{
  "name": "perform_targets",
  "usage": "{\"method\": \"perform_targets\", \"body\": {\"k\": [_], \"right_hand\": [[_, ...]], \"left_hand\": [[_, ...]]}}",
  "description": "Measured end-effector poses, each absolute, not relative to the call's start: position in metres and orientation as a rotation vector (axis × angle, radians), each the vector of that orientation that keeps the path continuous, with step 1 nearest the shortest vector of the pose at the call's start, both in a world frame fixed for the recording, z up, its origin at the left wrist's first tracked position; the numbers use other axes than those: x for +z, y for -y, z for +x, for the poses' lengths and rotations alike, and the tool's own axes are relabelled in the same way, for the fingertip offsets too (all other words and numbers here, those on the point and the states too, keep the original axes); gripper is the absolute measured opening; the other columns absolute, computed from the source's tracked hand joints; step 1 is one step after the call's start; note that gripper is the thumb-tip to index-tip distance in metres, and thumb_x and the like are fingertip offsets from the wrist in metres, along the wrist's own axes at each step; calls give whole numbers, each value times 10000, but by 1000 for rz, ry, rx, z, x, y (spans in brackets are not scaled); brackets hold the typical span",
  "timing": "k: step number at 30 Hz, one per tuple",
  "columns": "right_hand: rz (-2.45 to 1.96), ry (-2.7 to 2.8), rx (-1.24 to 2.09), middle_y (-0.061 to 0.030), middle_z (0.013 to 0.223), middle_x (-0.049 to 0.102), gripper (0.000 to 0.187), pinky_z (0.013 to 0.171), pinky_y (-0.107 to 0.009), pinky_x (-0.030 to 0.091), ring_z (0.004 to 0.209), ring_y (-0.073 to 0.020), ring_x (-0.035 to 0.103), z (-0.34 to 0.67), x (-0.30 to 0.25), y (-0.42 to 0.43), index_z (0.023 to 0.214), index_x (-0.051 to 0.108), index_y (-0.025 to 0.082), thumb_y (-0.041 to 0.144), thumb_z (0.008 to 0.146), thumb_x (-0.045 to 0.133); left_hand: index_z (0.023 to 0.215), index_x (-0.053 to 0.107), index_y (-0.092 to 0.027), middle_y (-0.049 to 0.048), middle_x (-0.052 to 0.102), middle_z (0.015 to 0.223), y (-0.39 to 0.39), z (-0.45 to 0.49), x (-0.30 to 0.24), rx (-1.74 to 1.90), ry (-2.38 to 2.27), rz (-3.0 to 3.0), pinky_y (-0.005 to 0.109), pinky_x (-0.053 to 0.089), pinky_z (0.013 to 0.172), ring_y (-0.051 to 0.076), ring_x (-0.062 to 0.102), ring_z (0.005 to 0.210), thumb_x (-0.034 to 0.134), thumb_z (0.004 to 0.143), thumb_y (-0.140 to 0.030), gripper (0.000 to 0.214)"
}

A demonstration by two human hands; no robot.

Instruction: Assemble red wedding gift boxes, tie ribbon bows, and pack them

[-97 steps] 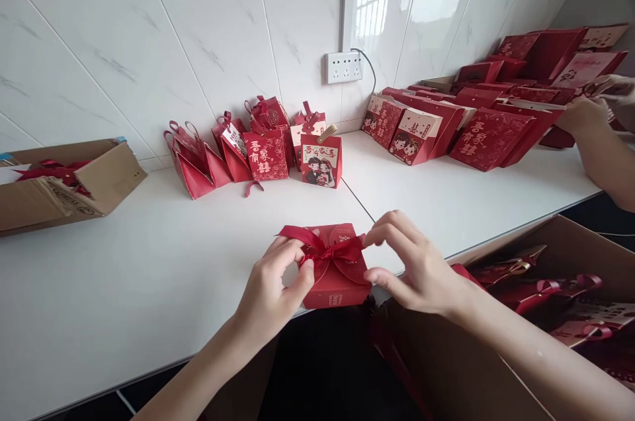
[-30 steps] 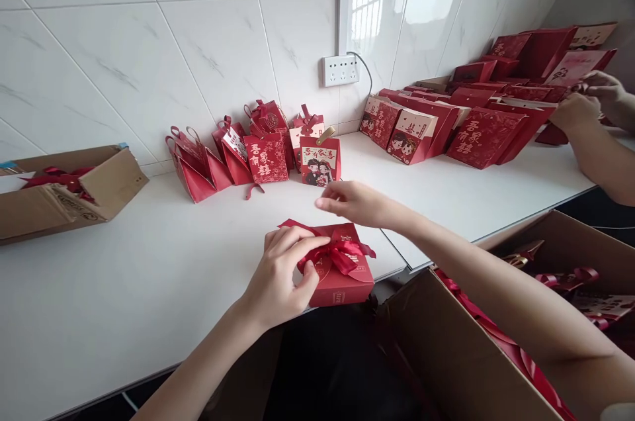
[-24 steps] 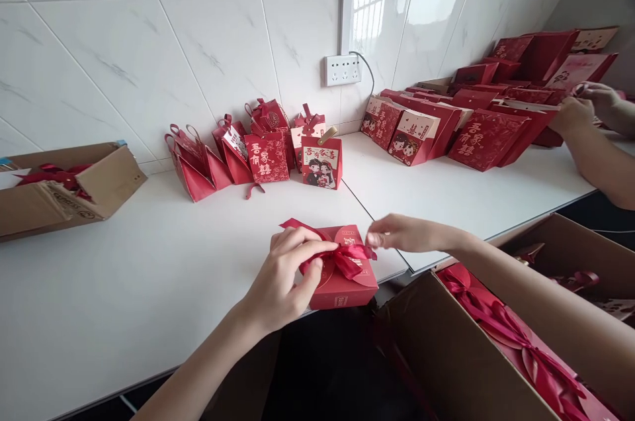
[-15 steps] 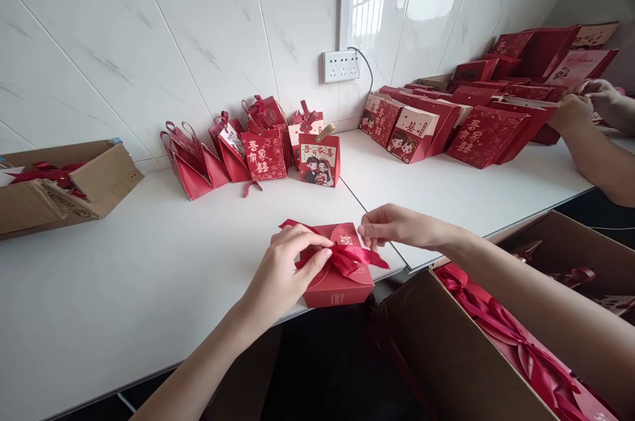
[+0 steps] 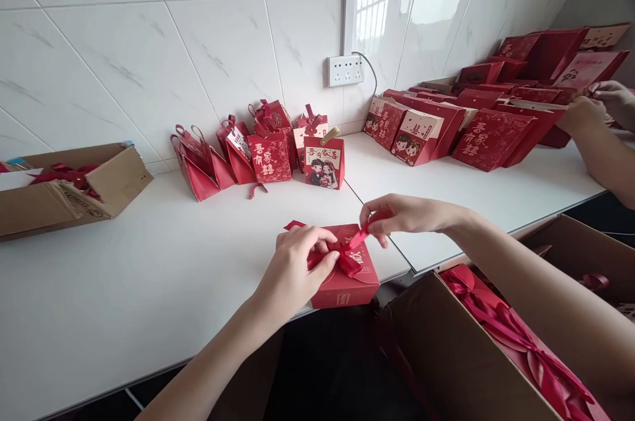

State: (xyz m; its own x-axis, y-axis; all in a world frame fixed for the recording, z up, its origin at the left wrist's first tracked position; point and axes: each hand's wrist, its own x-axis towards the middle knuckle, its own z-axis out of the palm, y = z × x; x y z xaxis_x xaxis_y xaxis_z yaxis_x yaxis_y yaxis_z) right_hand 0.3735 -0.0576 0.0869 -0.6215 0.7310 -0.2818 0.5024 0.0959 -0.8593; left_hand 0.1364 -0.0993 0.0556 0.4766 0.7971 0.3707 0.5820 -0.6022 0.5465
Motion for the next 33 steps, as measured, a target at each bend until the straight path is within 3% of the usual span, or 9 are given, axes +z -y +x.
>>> {"method": "perform_targets", "body": {"k": [2,7,12,15,22,27,29,31,33], "right_hand": [[-1224,2126,1453,14,619,576,142,629,-263,367,635,-121,493,368,90,50,805,623,151,264,770,545],[-1396,2005,1244,8,579,540,256,579,-264,357,559,-108,452,349,80,33,637,580,160,358,793,536],[-1699,1869,568,17,567,499,316,522,-266,294,505,-111,396,342,78,64,770,556,178,468,863,473],[-1647,1971,791,27,482,380,531,486,-275,261,457,-100,304,336,84,103,585,475,193,597,894,324],[-1497,1987,966,39,546,437,379,482,-240,260,497,-87,334,324,75,127,610,416,196,481,852,483],[-1499,1820,1258,53,547,429,381,475,-238,258,515,-85,338,336,69,114,607,436,192,497,753,612],[-1488,1778,1326,54,555,441,387,484,-240,251,529,-87,339,339,67,113,616,466,187,505,710,664],[-1461,1735,1385,61,549,431,407,494,-243,235,533,-84,326,341,65,112,613,485,182,515,660,714],[-1425,1686,1446,68,533,411,441,504,-247,219,527,-79,309,342,63,110,599,492,178,537,608,750]], "left_hand": [[964,581,-211,-13,611,757,100,136,59,806,-1133,2466,353,423,847,156,562,767,508,863,-161,134],[1221,567,-238,35,616,894,100,136,66,612,-1075,2612,353,427,860,193,544,902,417,905,-143,363],[1250,572,-185,60,625,929,98,137,64,608,-1145,2555,385,419,898,202,551,905,425,912,-179,369],[1216,601,-206,51,626,908,97,138,63,653,-1143,2492,387,421,895,202,557,906,441,916,-210,340],[1216,607,-157,75,612,881,98,143,62,688,-1209,2490,467,397,926,231,548,913,455,898,-230,360],[1280,486,-193,28,568,855,102,131,51,909,-1147,2316,369,435,870,174,532,831,488,877,-289,414],[1161,491,-199,16,526,846,103,122,45,1102,-1177,2173,311,450,787,157,511,795,522,840,-323,346],[900,507,-204,-4,478,759,105,115,41,1118,-1231,2037,270,430,670,143,474,714,515,825,-364,176],[691,441,-205,-25,411,640,108,111,41,941,-1253,1933,254,377,578,127,413,619,475,838,-413,258]]}}
